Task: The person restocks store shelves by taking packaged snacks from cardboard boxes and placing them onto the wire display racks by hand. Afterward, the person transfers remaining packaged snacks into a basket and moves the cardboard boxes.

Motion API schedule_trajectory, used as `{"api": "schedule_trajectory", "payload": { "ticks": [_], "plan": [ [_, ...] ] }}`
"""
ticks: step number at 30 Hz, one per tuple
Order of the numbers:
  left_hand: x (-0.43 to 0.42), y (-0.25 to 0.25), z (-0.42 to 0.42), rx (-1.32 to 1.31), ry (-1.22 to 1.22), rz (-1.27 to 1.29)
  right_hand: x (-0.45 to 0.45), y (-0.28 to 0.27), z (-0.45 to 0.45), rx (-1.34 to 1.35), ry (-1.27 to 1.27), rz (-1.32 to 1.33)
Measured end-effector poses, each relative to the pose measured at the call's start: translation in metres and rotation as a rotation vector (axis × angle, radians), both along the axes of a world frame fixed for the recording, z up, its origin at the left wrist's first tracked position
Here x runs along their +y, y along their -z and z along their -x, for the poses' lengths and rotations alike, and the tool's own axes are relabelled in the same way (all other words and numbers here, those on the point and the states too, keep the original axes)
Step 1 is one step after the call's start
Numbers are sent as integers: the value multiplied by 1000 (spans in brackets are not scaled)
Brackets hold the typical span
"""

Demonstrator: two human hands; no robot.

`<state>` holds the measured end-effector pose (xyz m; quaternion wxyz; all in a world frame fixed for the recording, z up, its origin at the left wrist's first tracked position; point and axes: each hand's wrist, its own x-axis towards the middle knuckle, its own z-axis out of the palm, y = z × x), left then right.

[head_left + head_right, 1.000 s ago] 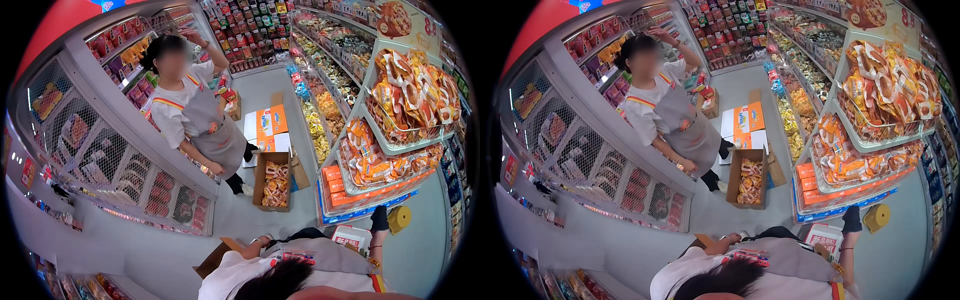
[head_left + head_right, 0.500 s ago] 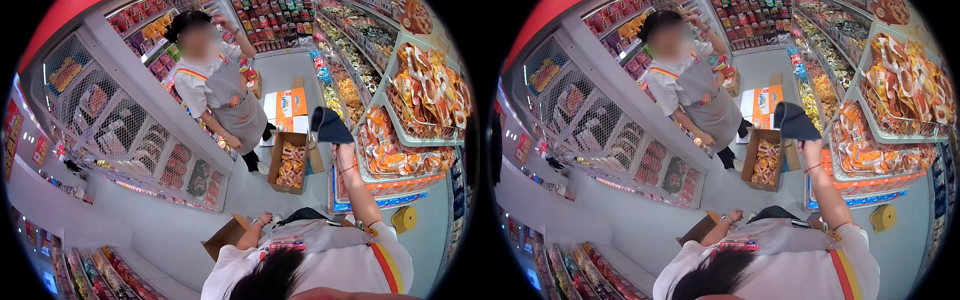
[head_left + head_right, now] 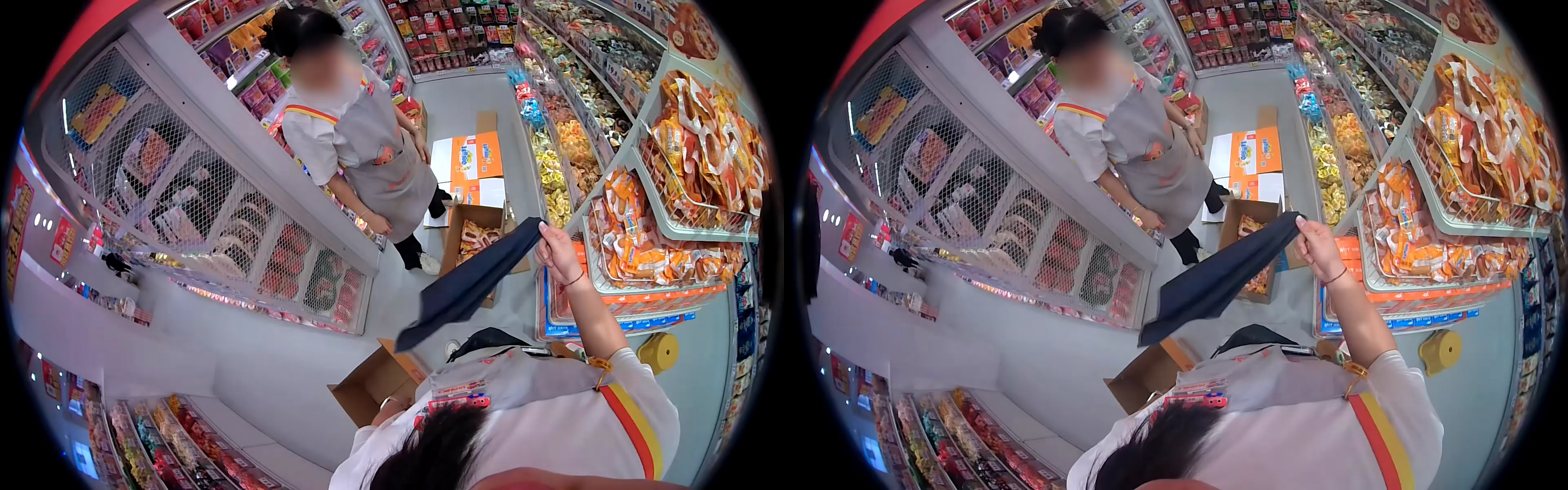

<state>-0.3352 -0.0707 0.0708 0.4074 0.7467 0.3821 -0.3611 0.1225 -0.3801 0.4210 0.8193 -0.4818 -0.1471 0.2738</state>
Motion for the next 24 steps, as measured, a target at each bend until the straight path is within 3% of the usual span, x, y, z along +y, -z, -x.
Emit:
{"api": "schedule_trajectory", "payload": {
  "ticks": [3, 4, 6, 8, 9, 10, 12, 17, 19, 21, 23, 24],
  "plan": [
    [6, 6, -32, -88, 33, 16, 5, 49, 5, 128, 19, 99],
    [7, 9, -51, -140, 34, 23, -2, 61, 6, 96, -87, 83],
    [1, 9, -92, -229, 21, 25, -11, 30, 22, 59, 54, 94],
    [-14, -19, -136, -264, -29, -11, -20, 45, 32, 62, 151, 172],
    [-8, 13, -146, -309, -120, 85, -22, 57, 36, 121, 223, 239],
    [-15, -14, -165, -328, -52, 72, -27, 62, 41, 120, 240, 247],
    [-23, -20, -190, -364, -23, 105, -38, 75, 48, 175, 243, 326],
    [-32, -3, -195, -353, -4, 128, -50, 122, 79, 272, 184, 427],
    [-30, 2, -188, -324, 123, 41, -58, 132, 76, 488, 169, 267],
    [-27, 8, -168, -299, 90, 58, -58, 132, 63, 567, 212, 209],
    [-12, 40, -142, -285, 305, -79, -50, 104, 55, 143, 532, 228],
    [-10, 37, -136, -284, 298, -74, -42, 81, 57, -138, 602, 356]
  ]
}}
